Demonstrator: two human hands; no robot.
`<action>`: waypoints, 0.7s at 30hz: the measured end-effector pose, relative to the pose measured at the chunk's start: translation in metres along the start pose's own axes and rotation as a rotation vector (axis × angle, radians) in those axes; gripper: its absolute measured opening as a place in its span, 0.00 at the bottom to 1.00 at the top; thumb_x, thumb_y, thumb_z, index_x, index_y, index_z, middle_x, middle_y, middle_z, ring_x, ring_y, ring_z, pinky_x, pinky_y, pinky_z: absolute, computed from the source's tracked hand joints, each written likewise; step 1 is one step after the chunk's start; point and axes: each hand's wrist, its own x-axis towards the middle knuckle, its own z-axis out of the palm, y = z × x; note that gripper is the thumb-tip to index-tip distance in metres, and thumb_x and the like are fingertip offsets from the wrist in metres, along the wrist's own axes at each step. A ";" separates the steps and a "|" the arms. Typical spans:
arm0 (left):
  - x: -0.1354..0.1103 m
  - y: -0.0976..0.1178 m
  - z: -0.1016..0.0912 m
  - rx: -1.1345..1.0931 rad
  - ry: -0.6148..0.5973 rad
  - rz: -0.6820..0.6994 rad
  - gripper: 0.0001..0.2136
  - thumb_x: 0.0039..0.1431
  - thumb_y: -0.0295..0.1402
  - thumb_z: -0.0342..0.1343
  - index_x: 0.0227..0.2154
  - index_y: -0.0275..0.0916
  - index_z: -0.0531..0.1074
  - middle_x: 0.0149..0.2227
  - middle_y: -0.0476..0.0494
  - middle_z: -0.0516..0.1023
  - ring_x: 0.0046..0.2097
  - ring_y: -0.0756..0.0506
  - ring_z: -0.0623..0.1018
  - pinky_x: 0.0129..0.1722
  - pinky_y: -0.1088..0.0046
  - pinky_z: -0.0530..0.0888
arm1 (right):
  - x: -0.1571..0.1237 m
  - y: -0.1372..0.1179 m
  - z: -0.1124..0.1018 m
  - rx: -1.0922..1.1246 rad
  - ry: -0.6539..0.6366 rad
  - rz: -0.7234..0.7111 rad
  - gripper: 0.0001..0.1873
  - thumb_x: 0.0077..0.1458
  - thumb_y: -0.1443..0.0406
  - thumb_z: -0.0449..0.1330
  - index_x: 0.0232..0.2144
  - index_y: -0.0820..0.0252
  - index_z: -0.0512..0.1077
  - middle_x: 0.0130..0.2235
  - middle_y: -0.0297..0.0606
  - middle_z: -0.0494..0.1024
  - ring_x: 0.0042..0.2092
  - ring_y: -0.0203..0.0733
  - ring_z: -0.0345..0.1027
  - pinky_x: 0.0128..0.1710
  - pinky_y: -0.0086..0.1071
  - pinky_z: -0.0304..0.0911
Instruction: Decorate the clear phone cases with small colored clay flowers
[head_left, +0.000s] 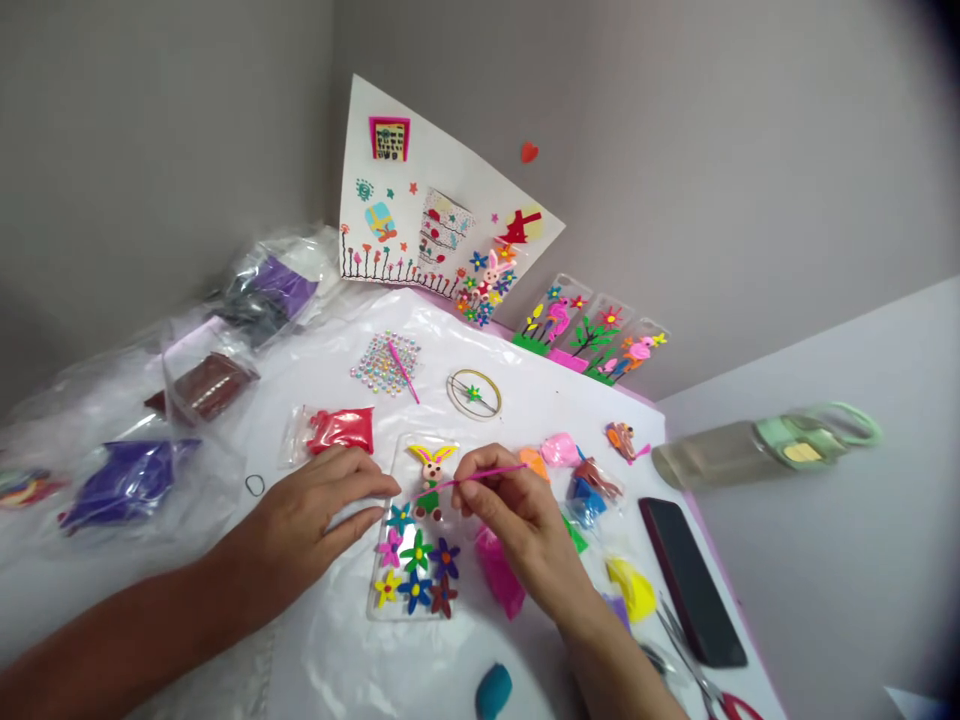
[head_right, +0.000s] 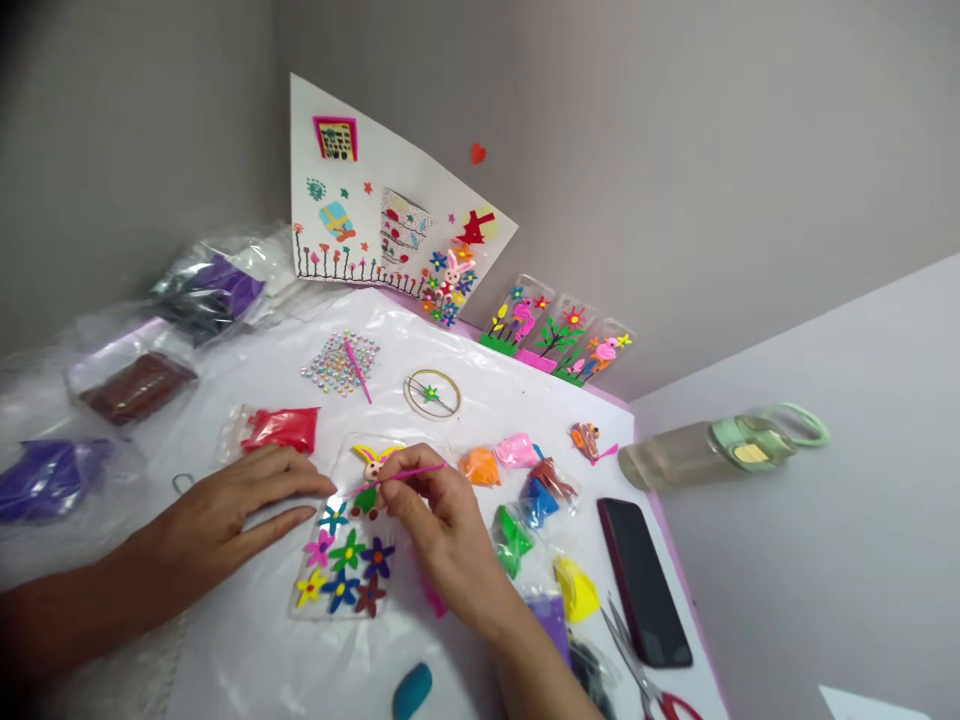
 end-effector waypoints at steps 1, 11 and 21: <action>0.000 0.001 0.000 0.001 0.001 0.000 0.12 0.73 0.42 0.51 0.48 0.50 0.79 0.46 0.48 0.79 0.50 0.43 0.78 0.52 0.69 0.74 | 0.001 0.000 0.000 0.003 -0.006 0.009 0.11 0.70 0.58 0.59 0.38 0.60 0.72 0.35 0.35 0.73 0.38 0.36 0.68 0.40 0.28 0.63; -0.001 0.001 0.003 0.041 0.039 0.075 0.13 0.76 0.42 0.48 0.49 0.49 0.77 0.46 0.48 0.79 0.50 0.44 0.78 0.52 0.70 0.73 | 0.001 0.010 0.006 -0.276 -0.037 0.011 0.16 0.75 0.57 0.50 0.37 0.59 0.68 0.36 0.34 0.70 0.38 0.36 0.63 0.39 0.30 0.58; 0.000 0.003 0.002 0.055 0.039 0.067 0.12 0.74 0.39 0.49 0.48 0.49 0.77 0.46 0.49 0.80 0.50 0.44 0.78 0.52 0.70 0.73 | 0.006 0.011 0.007 -0.299 -0.042 0.014 0.16 0.75 0.58 0.50 0.38 0.60 0.69 0.38 0.37 0.73 0.40 0.38 0.66 0.43 0.31 0.60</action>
